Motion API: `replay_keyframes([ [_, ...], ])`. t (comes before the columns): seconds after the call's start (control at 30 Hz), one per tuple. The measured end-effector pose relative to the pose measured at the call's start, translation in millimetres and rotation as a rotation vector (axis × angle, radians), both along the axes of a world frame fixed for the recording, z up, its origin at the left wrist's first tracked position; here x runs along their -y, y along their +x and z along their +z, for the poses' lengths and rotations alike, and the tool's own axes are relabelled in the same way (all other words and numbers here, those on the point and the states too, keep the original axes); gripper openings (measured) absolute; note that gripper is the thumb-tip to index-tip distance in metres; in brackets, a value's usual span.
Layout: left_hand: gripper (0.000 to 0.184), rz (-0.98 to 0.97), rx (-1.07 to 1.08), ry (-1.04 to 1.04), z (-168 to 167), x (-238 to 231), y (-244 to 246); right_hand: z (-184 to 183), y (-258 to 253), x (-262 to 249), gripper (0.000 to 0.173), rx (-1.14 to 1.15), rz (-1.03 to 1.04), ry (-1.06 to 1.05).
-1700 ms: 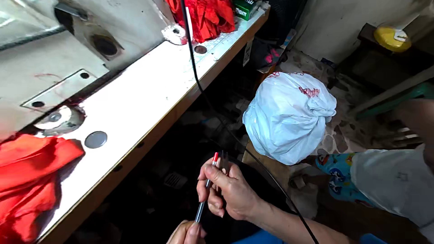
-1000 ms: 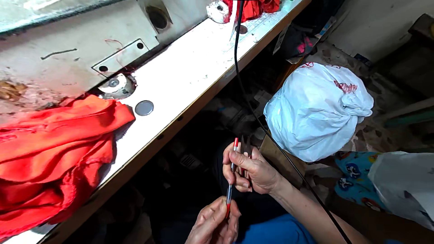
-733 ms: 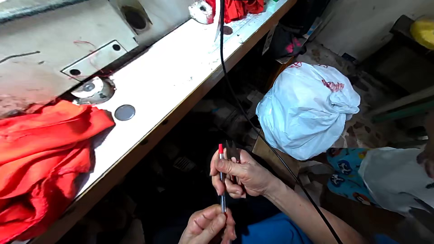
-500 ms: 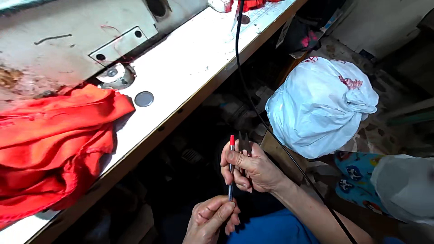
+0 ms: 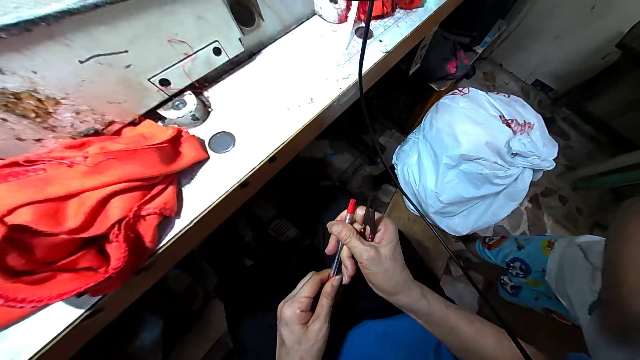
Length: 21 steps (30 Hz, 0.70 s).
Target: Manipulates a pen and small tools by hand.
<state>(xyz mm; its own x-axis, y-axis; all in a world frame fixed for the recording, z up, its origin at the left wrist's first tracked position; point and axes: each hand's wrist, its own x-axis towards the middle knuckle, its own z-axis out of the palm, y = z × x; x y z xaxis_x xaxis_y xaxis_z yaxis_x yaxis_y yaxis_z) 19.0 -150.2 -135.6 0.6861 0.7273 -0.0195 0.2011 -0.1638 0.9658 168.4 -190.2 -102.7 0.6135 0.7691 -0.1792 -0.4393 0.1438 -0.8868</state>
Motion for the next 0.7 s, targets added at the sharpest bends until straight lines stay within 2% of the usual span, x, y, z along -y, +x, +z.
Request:
replay_keyframes([
  [0.03, 0.019, 0.011, -0.036, 0.081, 0, 2, 1, -1, -2, -1, 0.007, 0.019, -0.021, -0.001],
  [0.1, 0.025, 0.065, -0.094, 0.375, -1, 6, 6, 1, -4, -1, 0.008, 0.018, -0.041, -0.032],
  [0.17, 0.027, 0.148, -0.114, 0.61, -2, 7, 9, 4, -3, -2, 0.01, -0.051, -0.049, -0.086],
  [0.23, 0.028, 0.202, -0.097, 0.697, -2, 7, 10, 8, 1, -5, 0.015, -0.175, -0.054, -0.139],
  [0.37, 0.04, 0.215, -0.024, 0.698, 2, 4, 10, 14, 4, -8, 0.029, -0.409, -0.032, -0.209],
  [0.43, 0.042, 0.237, -0.016, 0.666, 5, 2, 11, 14, 2, -7, 0.032, -0.468, -0.003, -0.196],
  [0.5, 0.041, 0.265, 0.027, 0.551, 7, 1, 13, 12, -2, -7, 0.033, -0.461, -0.007, -0.128],
  [0.7, 0.037, 0.384, 0.289, -0.133, 15, 7, 22, 6, -4, -6, 0.032, -0.345, 0.035, 0.094],
])
